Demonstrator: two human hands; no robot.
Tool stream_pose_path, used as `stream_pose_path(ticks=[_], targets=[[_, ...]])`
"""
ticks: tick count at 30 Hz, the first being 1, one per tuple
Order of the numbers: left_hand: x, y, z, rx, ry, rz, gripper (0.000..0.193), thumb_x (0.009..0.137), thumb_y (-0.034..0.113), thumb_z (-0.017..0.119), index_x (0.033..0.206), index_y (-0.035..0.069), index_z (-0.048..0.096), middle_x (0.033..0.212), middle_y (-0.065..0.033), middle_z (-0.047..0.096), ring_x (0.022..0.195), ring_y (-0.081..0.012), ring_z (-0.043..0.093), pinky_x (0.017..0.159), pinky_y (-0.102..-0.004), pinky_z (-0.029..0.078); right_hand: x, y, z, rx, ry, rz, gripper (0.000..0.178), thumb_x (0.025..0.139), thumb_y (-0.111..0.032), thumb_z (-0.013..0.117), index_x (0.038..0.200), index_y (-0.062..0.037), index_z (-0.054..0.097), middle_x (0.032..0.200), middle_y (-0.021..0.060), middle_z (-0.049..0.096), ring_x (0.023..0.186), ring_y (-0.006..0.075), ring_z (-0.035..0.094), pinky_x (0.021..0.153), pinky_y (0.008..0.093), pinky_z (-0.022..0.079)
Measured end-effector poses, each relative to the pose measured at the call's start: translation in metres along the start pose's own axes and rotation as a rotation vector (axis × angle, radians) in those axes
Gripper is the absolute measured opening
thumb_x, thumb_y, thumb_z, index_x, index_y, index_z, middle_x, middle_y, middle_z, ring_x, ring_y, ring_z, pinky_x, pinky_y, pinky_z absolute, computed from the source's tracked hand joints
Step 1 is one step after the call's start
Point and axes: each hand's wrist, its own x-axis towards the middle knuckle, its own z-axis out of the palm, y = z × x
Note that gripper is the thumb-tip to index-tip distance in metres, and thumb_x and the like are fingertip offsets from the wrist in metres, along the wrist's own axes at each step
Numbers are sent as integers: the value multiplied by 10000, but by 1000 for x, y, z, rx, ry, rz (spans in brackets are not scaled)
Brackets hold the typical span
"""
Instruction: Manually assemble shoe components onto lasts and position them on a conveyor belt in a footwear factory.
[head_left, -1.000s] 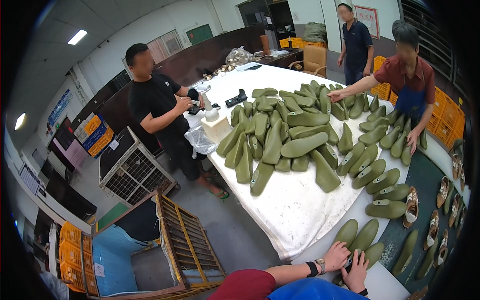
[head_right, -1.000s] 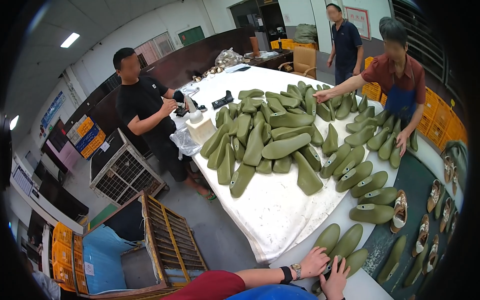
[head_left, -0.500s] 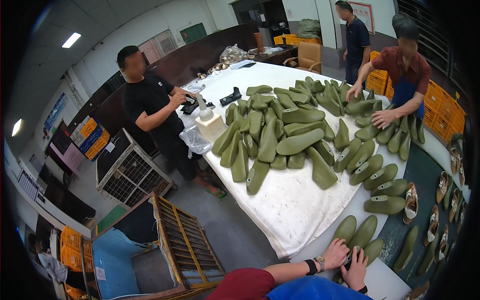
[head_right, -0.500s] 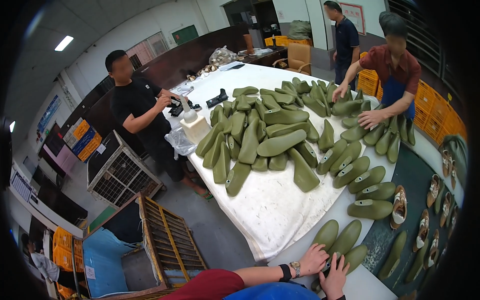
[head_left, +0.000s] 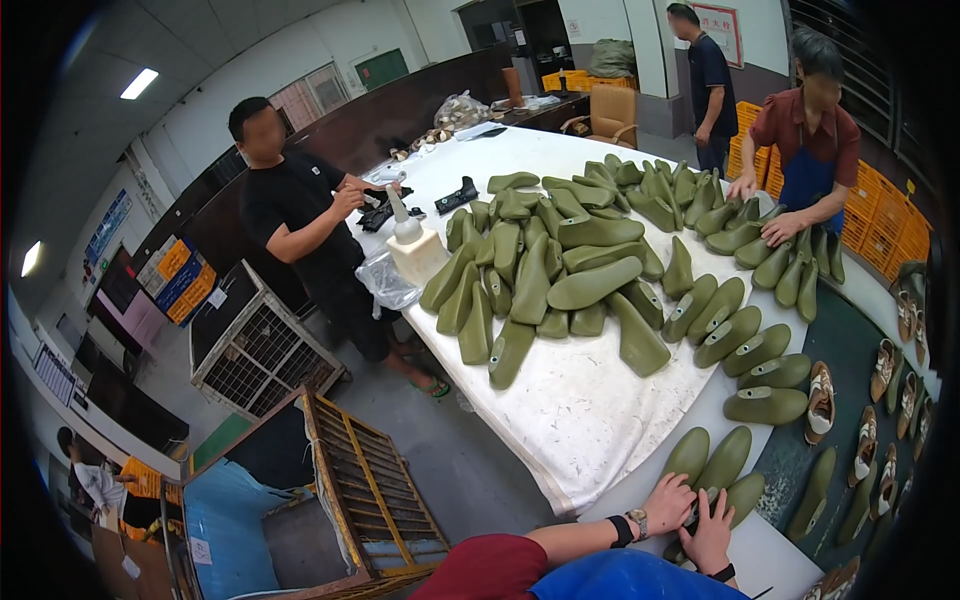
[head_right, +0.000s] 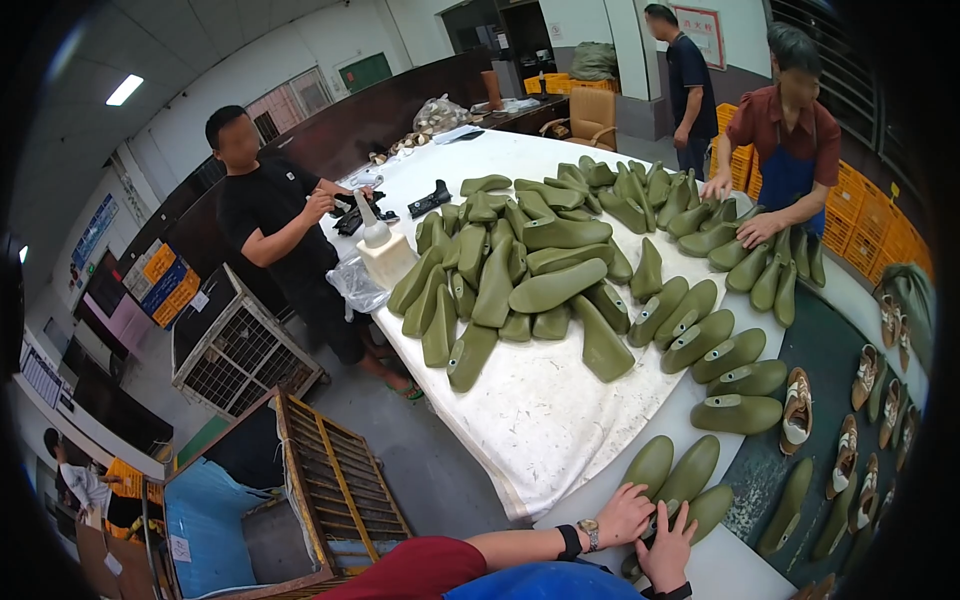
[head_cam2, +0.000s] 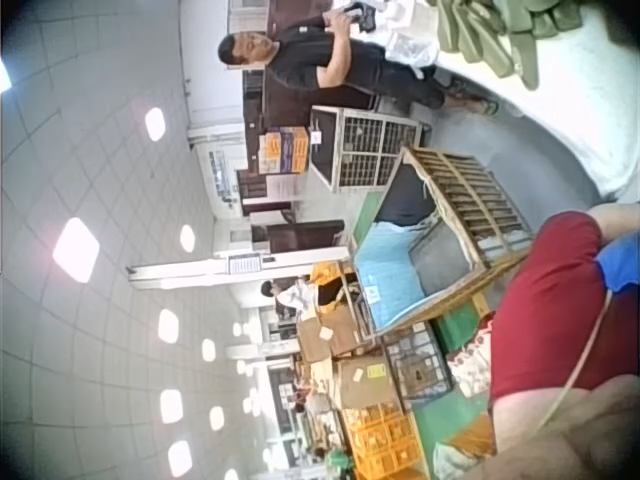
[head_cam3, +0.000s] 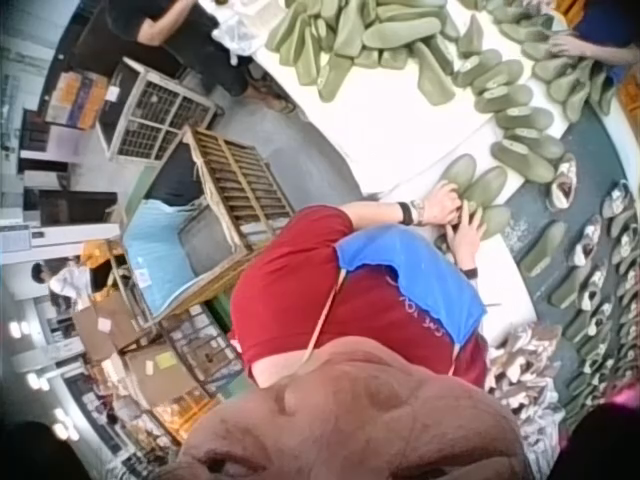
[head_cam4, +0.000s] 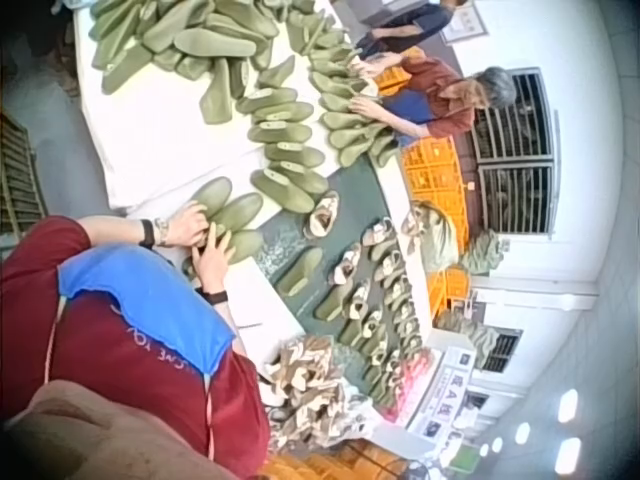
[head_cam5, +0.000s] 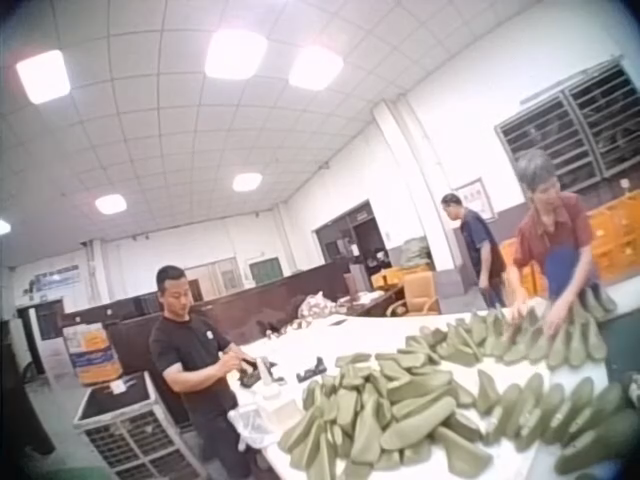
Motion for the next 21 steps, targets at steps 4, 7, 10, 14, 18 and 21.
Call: stream_pose_path(ticks=[4, 7, 10, 14, 18, 21], targets=[[2, 1, 0, 1, -16, 5, 189, 777, 150, 569, 922, 41, 622, 918, -124, 592, 1116, -327, 477, 1002, -469, 327, 3, -1, 0, 44, -27, 45, 805, 622, -301, 765, 1325, -157, 400, 1395, 281, 257, 1250, 501, 299, 1032, 539, 301], [2, 0, -2, 6, -40, 2, 185, 774, 151, 570, 911, 40, 626, 915, -125, 594, 1116, -330, 476, 1000, -474, 329, 9, -2, 3, 40, -37, 45, 772, 628, -320, 761, 1298, -153, 416, 1394, 306, 236, 1261, 501, 280, 1039, 546, 282], [1, -1, -3, 23, -50, 3, 182, 772, 151, 570, 900, 37, 630, 911, -125, 596, 1119, -332, 475, 997, -475, 332, 9, -6, 2, 11, -75, 65, 761, 637, -334, 753, 1294, -155, 416, 1389, 321, 230, 1278, 500, 251, 1039, 547, 281], [0, -1, -3, 34, -45, 4, 188, 770, 154, 566, 898, 32, 632, 915, -126, 600, 1120, -333, 476, 987, -474, 341, 7, -6, 2, -8, -87, 71, 764, 642, -348, 749, 1308, -182, 413, 1403, 320, 207, 1272, 523, 243, 1022, 544, 312], [4, 4, -3, 38, -52, 48, 197, 765, 159, 568, 899, 30, 634, 920, -124, 604, 1109, -332, 486, 979, -473, 349, 2, -6, -1, -8, -75, 105, 776, 632, -359, 754, 1319, -232, 415, 1423, 301, 191, 1218, 583, 278, 956, 548, 393], [5, 5, -1, 2, -65, 101, 213, 752, 161, 577, 909, 28, 633, 920, -122, 616, 1085, -333, 504, 961, -466, 363, 0, -1, 2, -18, -42, 94, 763, 636, -368, 749, 1316, -252, 423, 1426, 292, 197, 1196, 602, 292, 909, 545, 435]])
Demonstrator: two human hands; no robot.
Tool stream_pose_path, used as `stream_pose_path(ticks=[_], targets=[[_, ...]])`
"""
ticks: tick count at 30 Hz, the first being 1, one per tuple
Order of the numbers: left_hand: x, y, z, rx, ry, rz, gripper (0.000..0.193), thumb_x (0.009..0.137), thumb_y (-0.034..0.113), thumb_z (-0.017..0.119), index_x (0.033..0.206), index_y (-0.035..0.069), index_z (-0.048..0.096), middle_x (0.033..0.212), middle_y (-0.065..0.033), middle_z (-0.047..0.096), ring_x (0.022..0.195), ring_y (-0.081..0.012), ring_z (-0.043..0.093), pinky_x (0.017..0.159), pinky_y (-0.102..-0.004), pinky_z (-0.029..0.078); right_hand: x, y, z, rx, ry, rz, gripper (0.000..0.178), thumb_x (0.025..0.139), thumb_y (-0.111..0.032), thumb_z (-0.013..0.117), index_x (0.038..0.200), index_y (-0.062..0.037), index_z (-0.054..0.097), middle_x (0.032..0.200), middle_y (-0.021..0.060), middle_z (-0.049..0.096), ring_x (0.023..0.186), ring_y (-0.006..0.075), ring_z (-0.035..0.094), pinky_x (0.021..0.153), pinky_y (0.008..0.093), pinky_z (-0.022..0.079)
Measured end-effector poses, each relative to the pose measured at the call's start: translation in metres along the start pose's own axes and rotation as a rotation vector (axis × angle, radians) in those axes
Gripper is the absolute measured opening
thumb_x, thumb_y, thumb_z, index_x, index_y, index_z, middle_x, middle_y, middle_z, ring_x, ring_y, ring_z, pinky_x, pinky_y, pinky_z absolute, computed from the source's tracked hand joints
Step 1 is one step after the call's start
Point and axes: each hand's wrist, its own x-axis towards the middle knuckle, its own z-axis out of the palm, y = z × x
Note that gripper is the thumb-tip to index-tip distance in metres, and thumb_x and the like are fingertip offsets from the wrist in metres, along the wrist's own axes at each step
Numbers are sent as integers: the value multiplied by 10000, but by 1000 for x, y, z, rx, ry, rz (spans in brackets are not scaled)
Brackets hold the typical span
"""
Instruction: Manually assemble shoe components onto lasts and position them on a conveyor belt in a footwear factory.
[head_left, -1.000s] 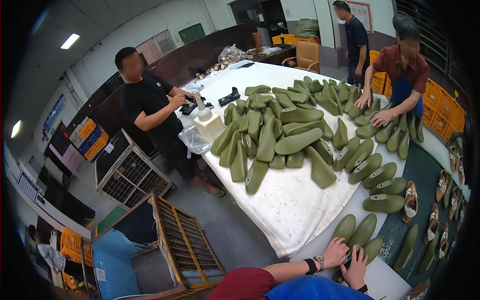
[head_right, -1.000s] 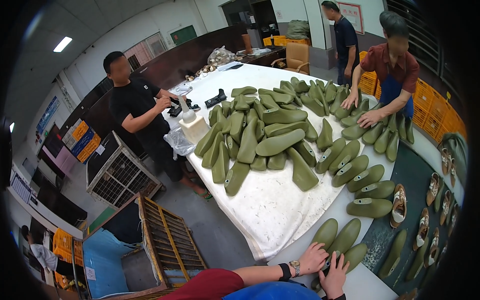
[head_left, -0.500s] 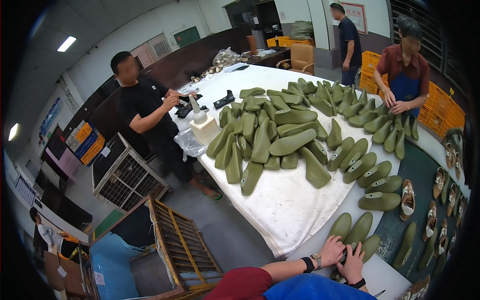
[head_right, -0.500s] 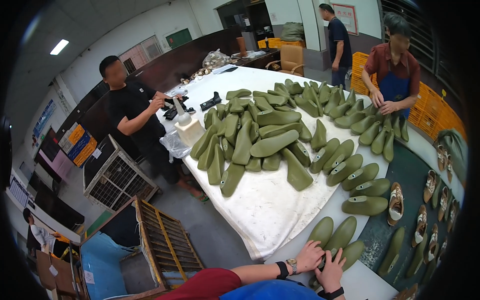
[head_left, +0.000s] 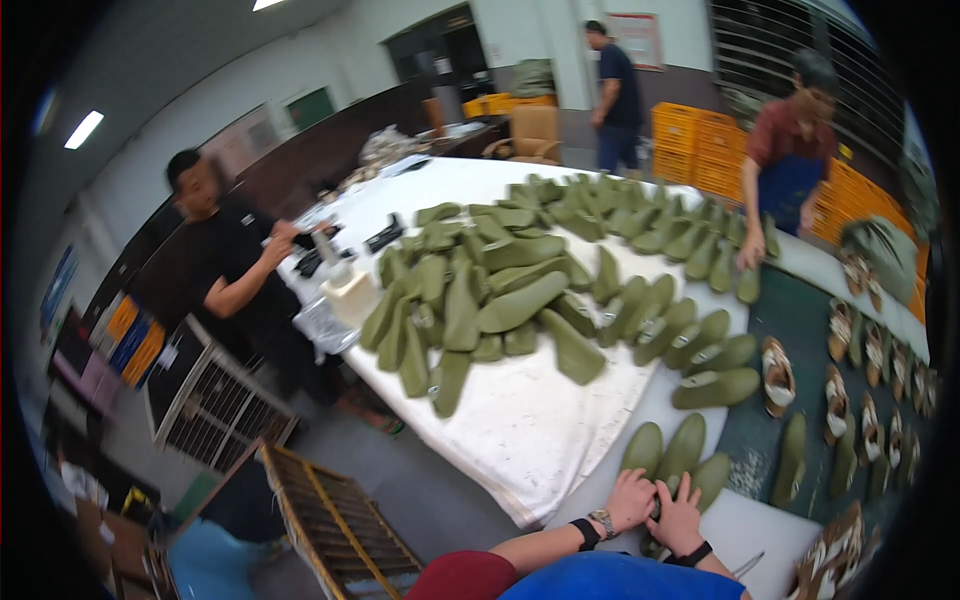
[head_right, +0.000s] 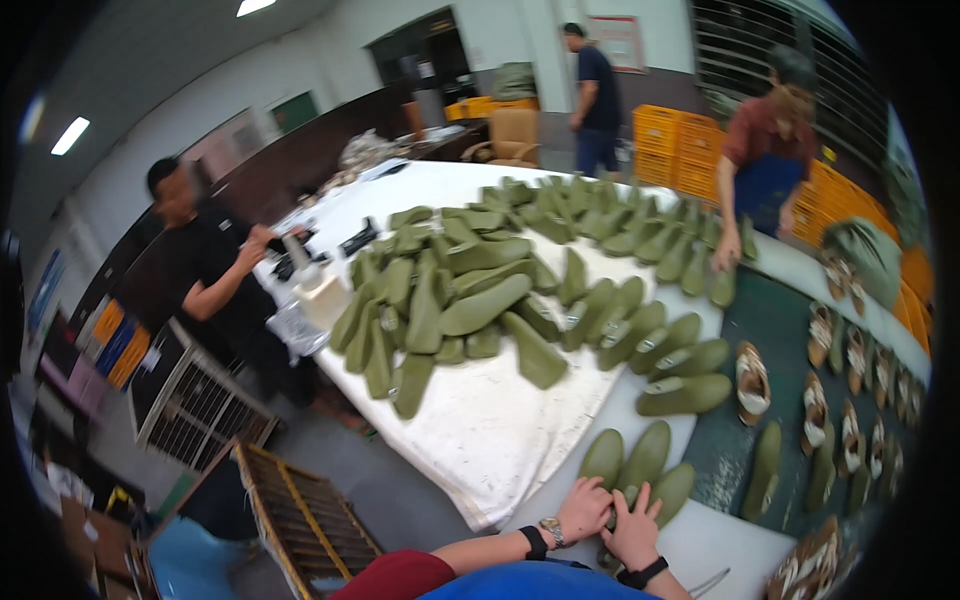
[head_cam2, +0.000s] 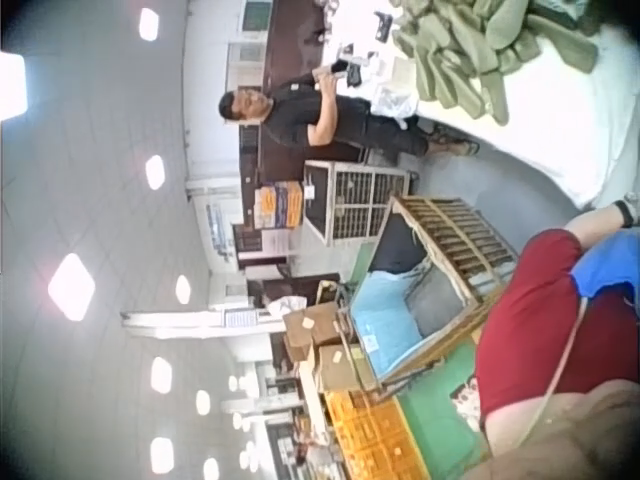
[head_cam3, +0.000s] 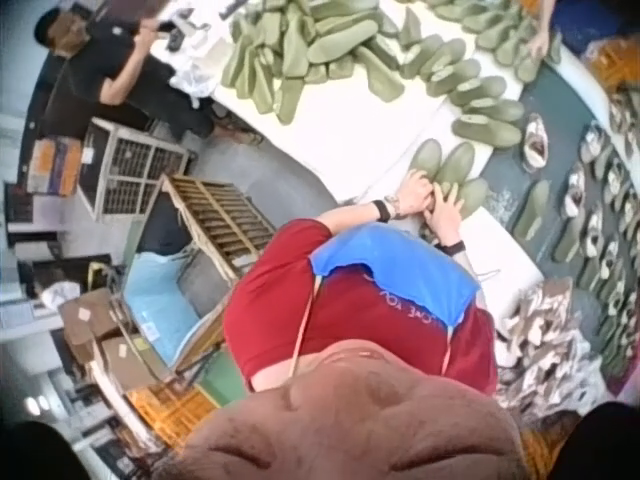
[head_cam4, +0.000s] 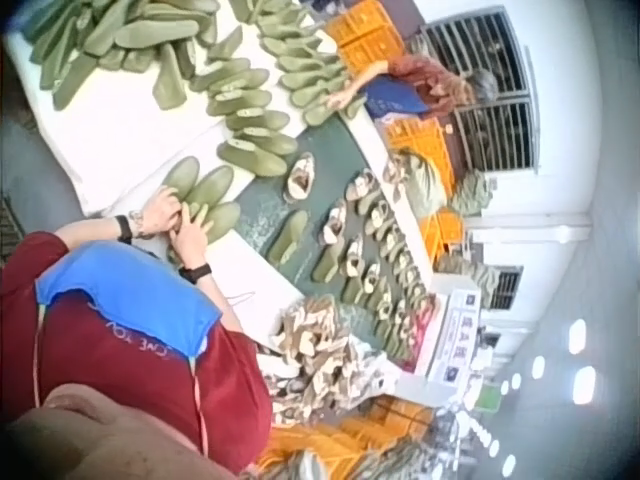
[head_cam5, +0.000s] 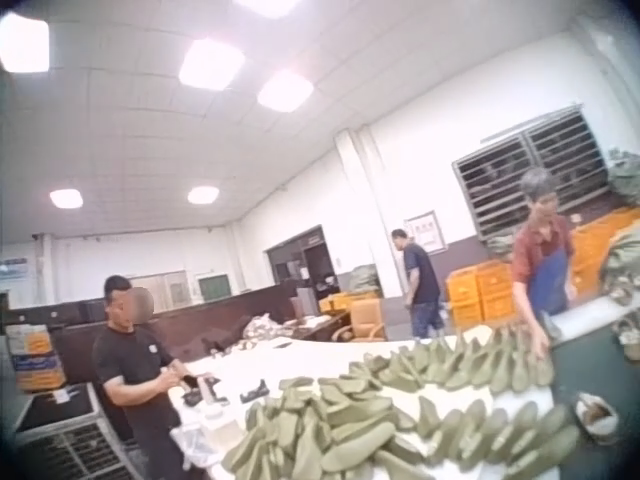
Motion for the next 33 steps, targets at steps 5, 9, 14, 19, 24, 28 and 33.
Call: stream_pose_path(ticks=[5, 9, 14, 19, 24, 28, 33], targets=[[3, -6, -12, 79, 71, 1, 164, 730, 155, 596, 834, 41, 650, 838, -111, 644, 991, -341, 554, 876, -458, 408, 5, -7, -6, 37, 66, -76, 696, 668, -371, 731, 1296, -272, 447, 1394, 279, 275, 1126, 625, 368, 778, 522, 517], [4, 2, -15, 88, 69, 33, 159, 729, 165, 607, 830, 53, 659, 849, -93, 655, 985, -337, 559, 875, -452, 407, -2, -5, -5, 14, 48, -33, 697, 706, -412, 701, 1332, -283, 424, 1430, 265, 246, 1162, 622, 345, 786, 499, 519], [0, -2, -10, 87, 43, 64, 163, 727, 171, 614, 831, 54, 660, 873, -92, 660, 990, -340, 555, 897, -458, 391, -5, -6, -4, 26, -13, -13, 697, 728, -430, 682, 1350, -302, 397, 1451, 246, 225, 1180, 620, 327, 771, 504, 528], [10, 1, -8, 97, -27, 43, 175, 738, 173, 605, 853, 50, 655, 891, -106, 651, 1019, -336, 541, 921, -474, 370, -3, 4, -2, 20, 25, -14, 701, 729, -407, 683, 1356, -298, 391, 1462, 236, 205, 1158, 629, 341, 727, 479, 548], [25, -4, -10, 72, -13, 68, 151, 739, 165, 606, 829, 56, 658, 879, -96, 650, 1016, -323, 544, 927, -476, 366, 6, 3, -13, 32, 35, -3, 702, 716, -389, 709, 1341, -275, 409, 1484, 216, 147, 1152, 625, 351, 723, 483, 549], [29, -21, -17, 21, 26, 68, 136, 716, 158, 626, 796, 51, 654, 876, -99, 650, 1002, -342, 551, 887, -493, 393, 19, -11, -17, 77, -12, -8, 709, 717, -387, 706, 1345, -256, 403, 1476, 222, 165, 1154, 628, 343, 733, 491, 545], [32, -8, -19, -95, 11, 96, 93, 654, 113, 628, 685, 26, 619, 746, -130, 613, 919, -332, 560, 838, -429, 435, 4, -5, -1, 84, 162, -39, 640, 660, -334, 729, 1232, -177, 489, 1413, 311, 212, 1153, 604, 325, 948, 570, 379]])
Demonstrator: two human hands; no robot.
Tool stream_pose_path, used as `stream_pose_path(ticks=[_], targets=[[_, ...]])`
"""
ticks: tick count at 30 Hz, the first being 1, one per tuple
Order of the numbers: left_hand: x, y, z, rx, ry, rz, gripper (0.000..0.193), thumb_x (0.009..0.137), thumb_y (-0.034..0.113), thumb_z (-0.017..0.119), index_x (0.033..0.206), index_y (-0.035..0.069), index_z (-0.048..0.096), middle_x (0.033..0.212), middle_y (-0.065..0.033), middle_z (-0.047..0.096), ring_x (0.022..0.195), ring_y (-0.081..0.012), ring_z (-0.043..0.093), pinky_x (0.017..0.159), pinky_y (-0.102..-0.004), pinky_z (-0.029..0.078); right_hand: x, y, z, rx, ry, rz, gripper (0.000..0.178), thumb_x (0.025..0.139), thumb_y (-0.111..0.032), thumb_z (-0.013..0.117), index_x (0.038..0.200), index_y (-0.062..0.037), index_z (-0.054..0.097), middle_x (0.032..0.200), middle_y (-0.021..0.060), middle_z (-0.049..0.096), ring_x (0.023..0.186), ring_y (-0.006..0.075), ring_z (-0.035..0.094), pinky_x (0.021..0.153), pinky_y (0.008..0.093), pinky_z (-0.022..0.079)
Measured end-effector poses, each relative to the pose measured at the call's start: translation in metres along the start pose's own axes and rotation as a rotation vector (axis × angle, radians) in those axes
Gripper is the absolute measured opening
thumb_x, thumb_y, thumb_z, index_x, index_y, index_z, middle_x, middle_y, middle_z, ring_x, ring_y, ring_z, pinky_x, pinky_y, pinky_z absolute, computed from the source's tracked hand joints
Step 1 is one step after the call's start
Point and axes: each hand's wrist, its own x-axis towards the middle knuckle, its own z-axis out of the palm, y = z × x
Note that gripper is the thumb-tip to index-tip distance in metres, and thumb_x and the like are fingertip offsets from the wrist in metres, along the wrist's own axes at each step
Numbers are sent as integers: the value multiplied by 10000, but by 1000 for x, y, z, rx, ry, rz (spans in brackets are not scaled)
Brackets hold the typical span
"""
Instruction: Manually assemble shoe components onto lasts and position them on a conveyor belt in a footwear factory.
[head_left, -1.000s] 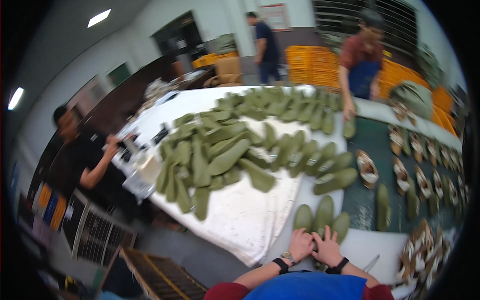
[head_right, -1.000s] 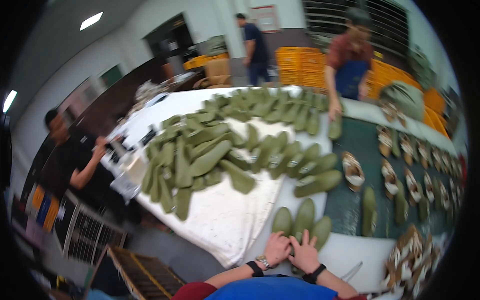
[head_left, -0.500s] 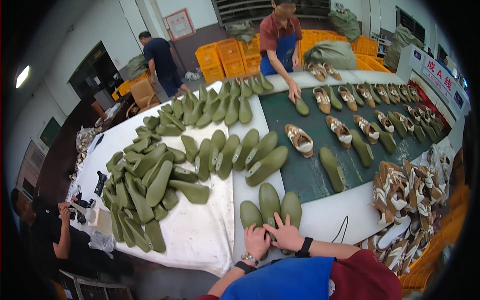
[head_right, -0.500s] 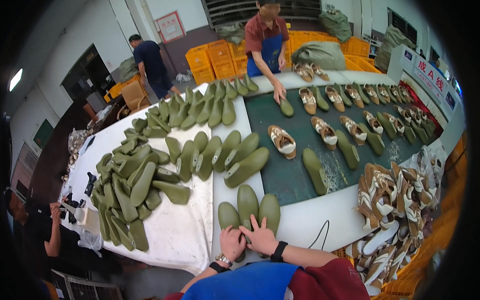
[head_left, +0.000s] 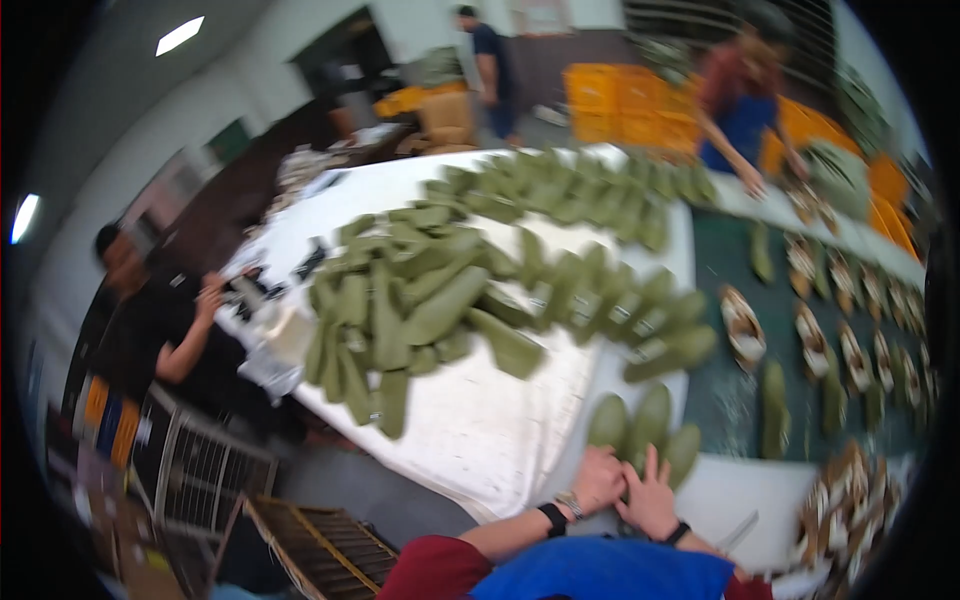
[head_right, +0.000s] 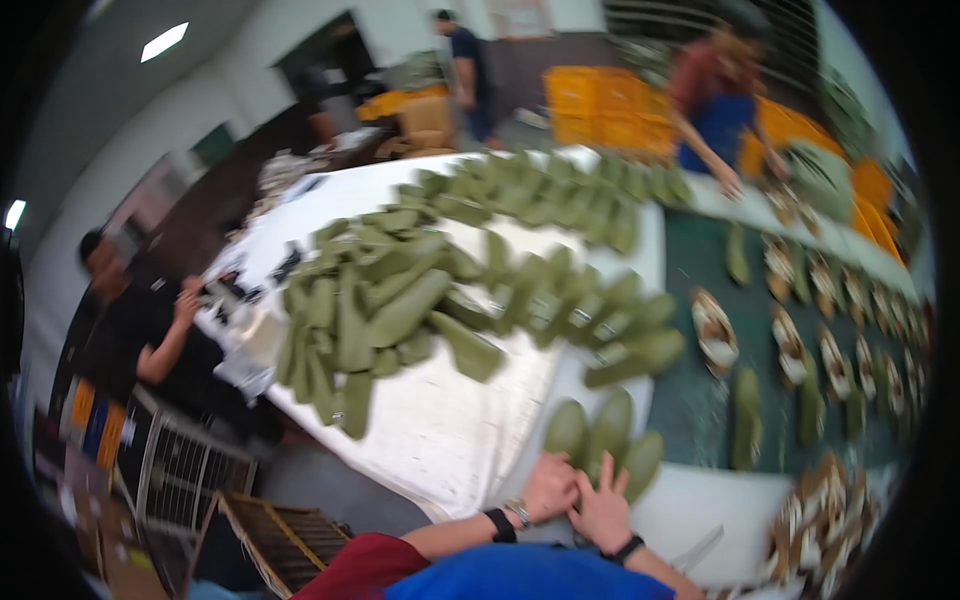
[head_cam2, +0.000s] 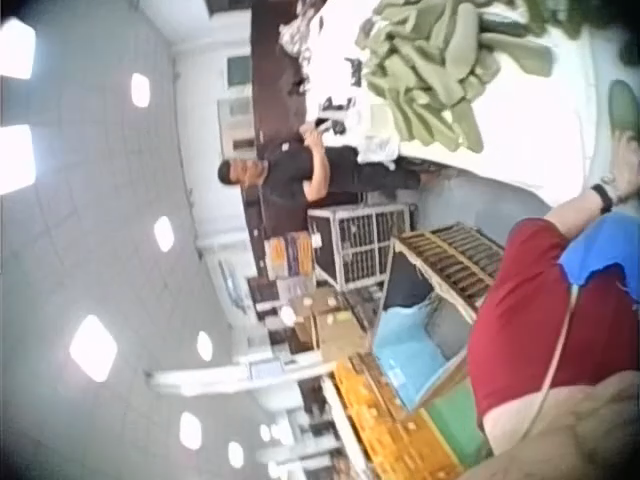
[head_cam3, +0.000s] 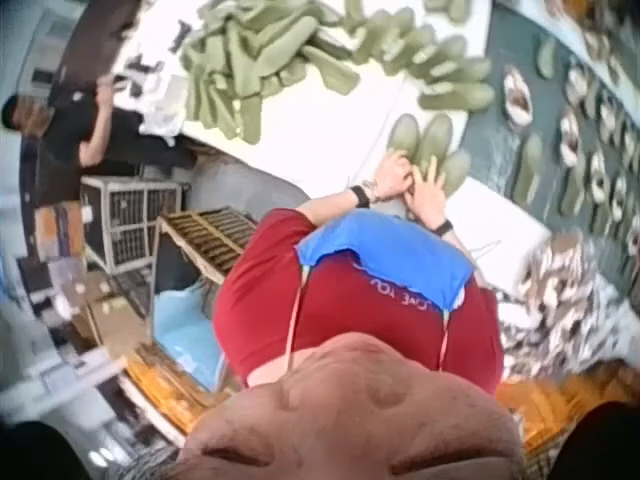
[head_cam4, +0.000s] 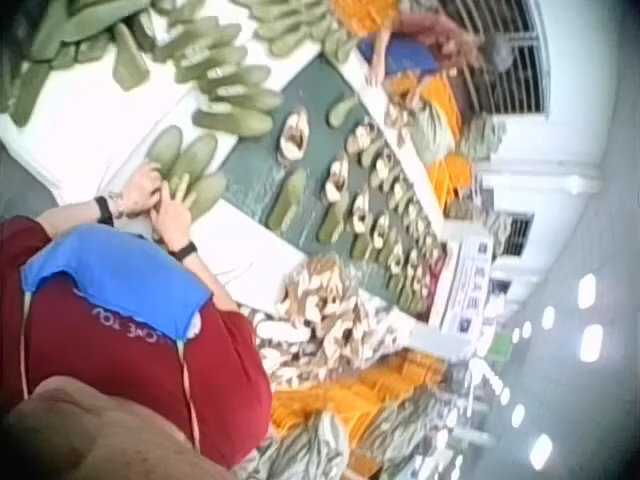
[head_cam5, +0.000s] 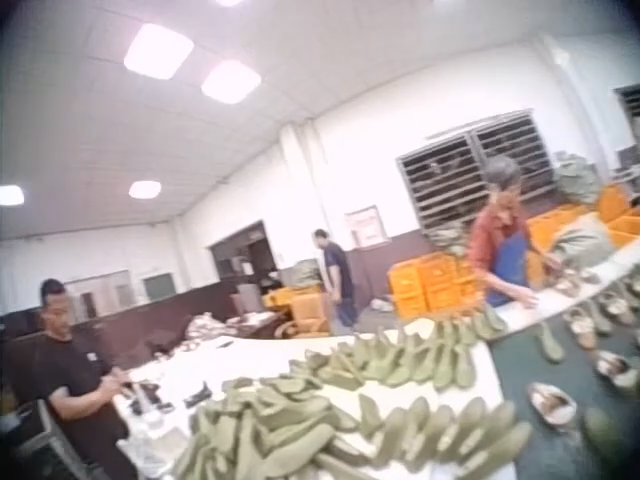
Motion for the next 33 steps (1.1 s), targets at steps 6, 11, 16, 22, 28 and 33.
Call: stream_pose_path(ticks=[6, 11, 16, 22, 28, 33], targets=[[-19, -5, 16, 64, -83, -99, 190, 761, 199, 581, 847, 41, 642, 876, -98, 622, 1081, -306, 510, 1004, -486, 333, 0, -8, -4, -7, -149, 76, 767, 603, -339, 744, 1275, -148, 426, 1444, 315, 131, 1203, 591, 310, 928, 561, 413], [-13, -5, 13, 71, -59, -124, 200, 769, 205, 578, 860, 41, 647, 884, -97, 625, 1090, -301, 508, 1011, -480, 328, 5, -18, -20, -26, -183, 98, 812, 618, -354, 743, 1322, -145, 395, 1442, 320, 129, 1217, 574, 309, 961, 551, 389], [-8, -8, 12, 68, -107, -136, 197, 781, 205, 573, 857, 39, 646, 874, -110, 621, 1098, -304, 503, 1015, -481, 324, 8, -21, -24, -99, -131, 8, 704, 744, -402, 643, 1348, -148, 384, 1407, 309, 249, 1300, 453, 267, 1049, 522, 276], [-12, -8, 15, 71, -137, -146, 191, 784, 212, 565, 836, 46, 643, 896, -114, 617, 1105, -301, 494, 1020, -473, 318, 3, -14, -11, -107, -73, -49, 682, 751, -377, 641, 1326, -111, 387, 1342, 288, 369, 1310, 437, 257, 1035, 534, 286], [-14, -8, 19, 61, -131, -138, 190, 783, 220, 564, 825, 52, 644, 910, -108, 617, 1115, -290, 483, 1027, -464, 306, -2, -23, -20, -96, -137, 18, 694, 756, -374, 643, 1334, -103, 371, 1346, 291, 363, 1311, 441, 256, 1031, 535, 289], [-11, -8, 17, 29, -84, -139, 186, 786, 215, 554, 809, 53, 643, 915, -118, 611, 1091, -290, 494, 1020, -467, 316, 3, -15, -14, -119, -105, -30, 708, 761, -370, 644, 1347, -101, 351, 1361, 297, 337, 1306, 446, 265, 1031, 535, 289]])
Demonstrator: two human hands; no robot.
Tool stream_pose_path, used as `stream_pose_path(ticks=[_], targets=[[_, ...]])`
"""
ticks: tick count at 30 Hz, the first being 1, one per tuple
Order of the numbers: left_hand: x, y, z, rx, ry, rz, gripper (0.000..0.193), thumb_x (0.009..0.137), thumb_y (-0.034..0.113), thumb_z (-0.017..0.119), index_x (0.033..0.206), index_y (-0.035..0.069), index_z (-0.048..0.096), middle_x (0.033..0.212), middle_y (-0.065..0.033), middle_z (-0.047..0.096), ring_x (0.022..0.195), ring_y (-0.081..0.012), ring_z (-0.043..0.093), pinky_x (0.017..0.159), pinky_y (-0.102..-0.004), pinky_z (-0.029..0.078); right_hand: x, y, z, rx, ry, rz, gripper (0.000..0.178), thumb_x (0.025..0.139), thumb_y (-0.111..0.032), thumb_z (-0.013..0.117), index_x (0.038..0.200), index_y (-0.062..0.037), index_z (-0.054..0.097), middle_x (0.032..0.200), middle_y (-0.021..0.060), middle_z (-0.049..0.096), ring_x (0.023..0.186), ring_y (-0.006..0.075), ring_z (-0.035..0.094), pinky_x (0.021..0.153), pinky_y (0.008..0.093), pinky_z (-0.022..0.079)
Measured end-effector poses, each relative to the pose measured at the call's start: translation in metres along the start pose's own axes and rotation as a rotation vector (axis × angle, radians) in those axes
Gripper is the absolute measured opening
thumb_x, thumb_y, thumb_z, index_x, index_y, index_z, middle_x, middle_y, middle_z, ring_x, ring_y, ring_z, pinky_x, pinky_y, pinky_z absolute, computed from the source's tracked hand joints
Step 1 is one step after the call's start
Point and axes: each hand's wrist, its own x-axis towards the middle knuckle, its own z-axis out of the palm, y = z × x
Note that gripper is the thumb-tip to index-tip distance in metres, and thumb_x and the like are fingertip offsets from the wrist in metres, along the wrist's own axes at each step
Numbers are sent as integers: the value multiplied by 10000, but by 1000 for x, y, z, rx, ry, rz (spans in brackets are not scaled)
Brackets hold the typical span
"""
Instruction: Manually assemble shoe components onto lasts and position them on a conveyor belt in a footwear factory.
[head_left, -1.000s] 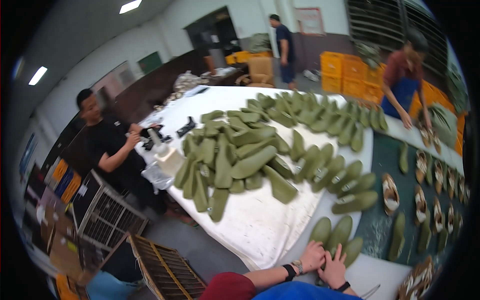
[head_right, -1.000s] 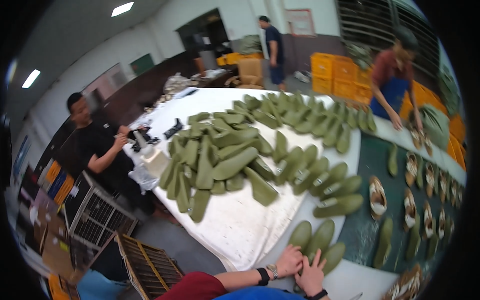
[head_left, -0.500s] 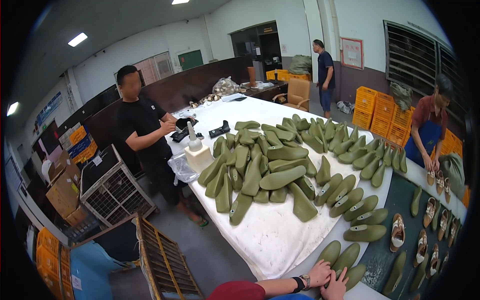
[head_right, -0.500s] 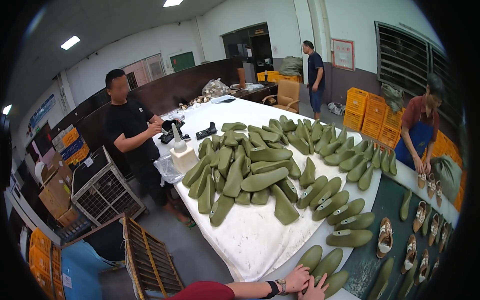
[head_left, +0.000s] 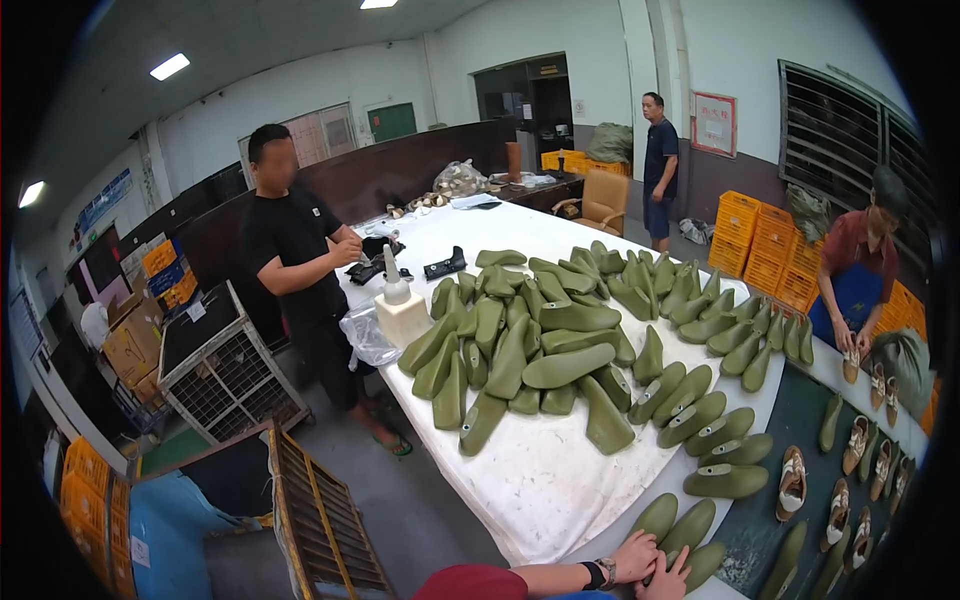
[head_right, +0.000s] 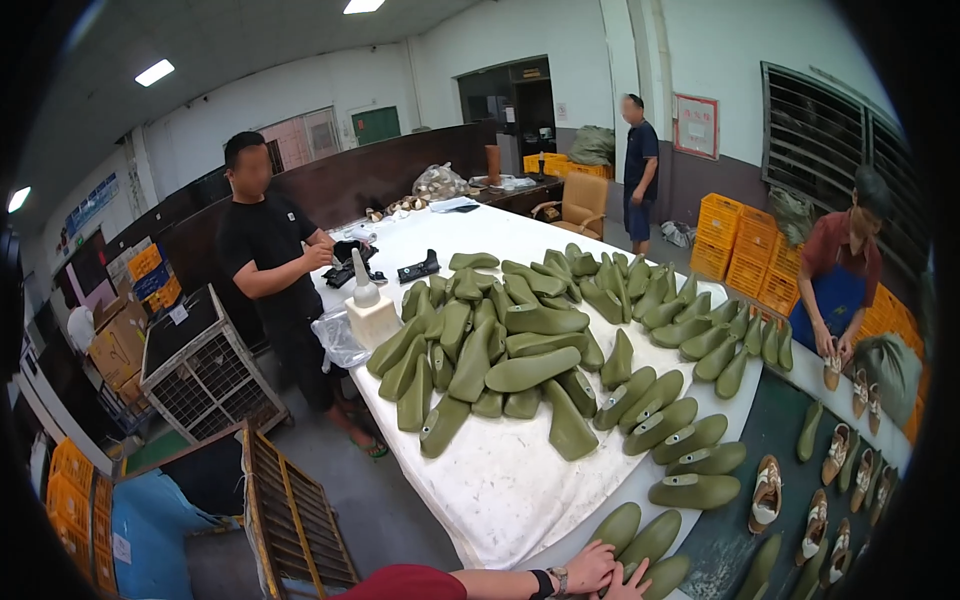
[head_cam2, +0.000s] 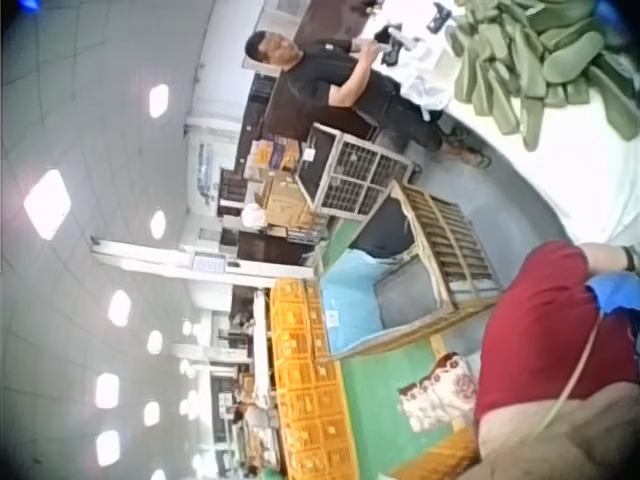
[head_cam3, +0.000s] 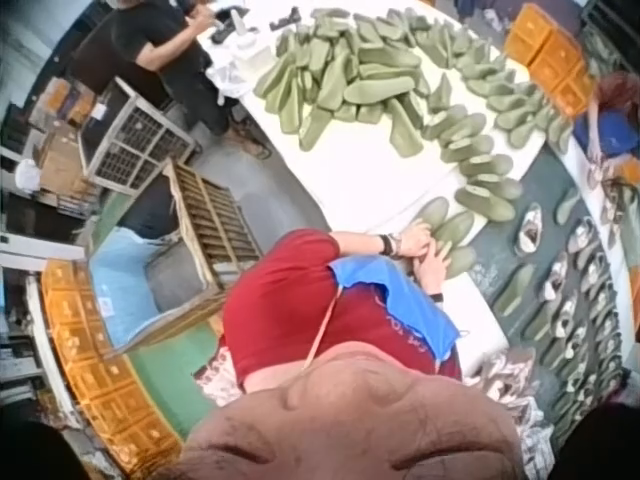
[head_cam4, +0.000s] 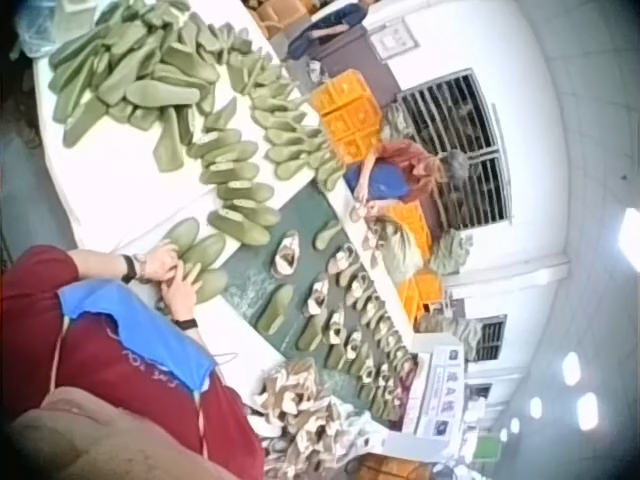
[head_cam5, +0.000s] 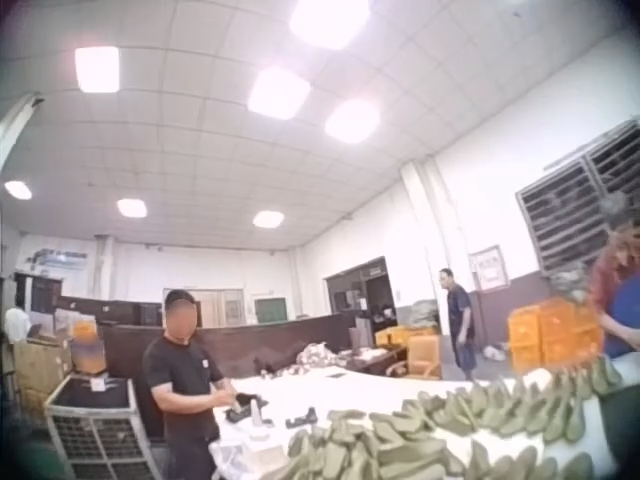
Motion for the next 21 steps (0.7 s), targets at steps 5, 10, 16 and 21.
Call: stream_pose_path(ticks=[5, 10, 16, 21], targets=[[2, -2, -7, 35, -30, 1, 188, 789, 210, 556, 836, 47, 637, 905, -112, 608, 1098, -302, 493, 1019, -472, 320, 5, -2, -2, 71, -32, 23, 696, 768, -379, 633, 1347, -115, 352, 1372, 293, 327, 1296, 450, 280, 1034, 532, 289], [0, -7, 2, -2, -8, 11, 179, 788, 201, 561, 851, 50, 633, 886, -103, 603, 1116, -313, 486, 1019, -494, 312, 0, -7, -7, 16, -11, -1, 699, 774, -394, 623, 1355, -123, 345, 1389, 292, 303, 1260, 460, 331, 1045, 521, 278], [22, 14, -60, -108, -23, 61, 142, 795, 137, 548, 903, 64, 606, 923, -107, 582, 1033, -317, 513, 984, -499, 327, -5, -3, -9, 59, -48, 27, 695, 791, -420, 611, 1358, -106, 361, 1404, 322, 251, 1200, 513, 369, 998, 521, 341], [32, 127, -281, -400, 262, 702, 270, 821, 51, 526, 1085, 7, 557, 1089, -157, 574, 1070, -339, 524, 968, -463, 382, 2, 31, 55, 7, 106, -65, 729, 666, -353, 714, 1306, -154, 426, 1459, 260, 172, 1232, 574, 273, 951, 576, 382]])
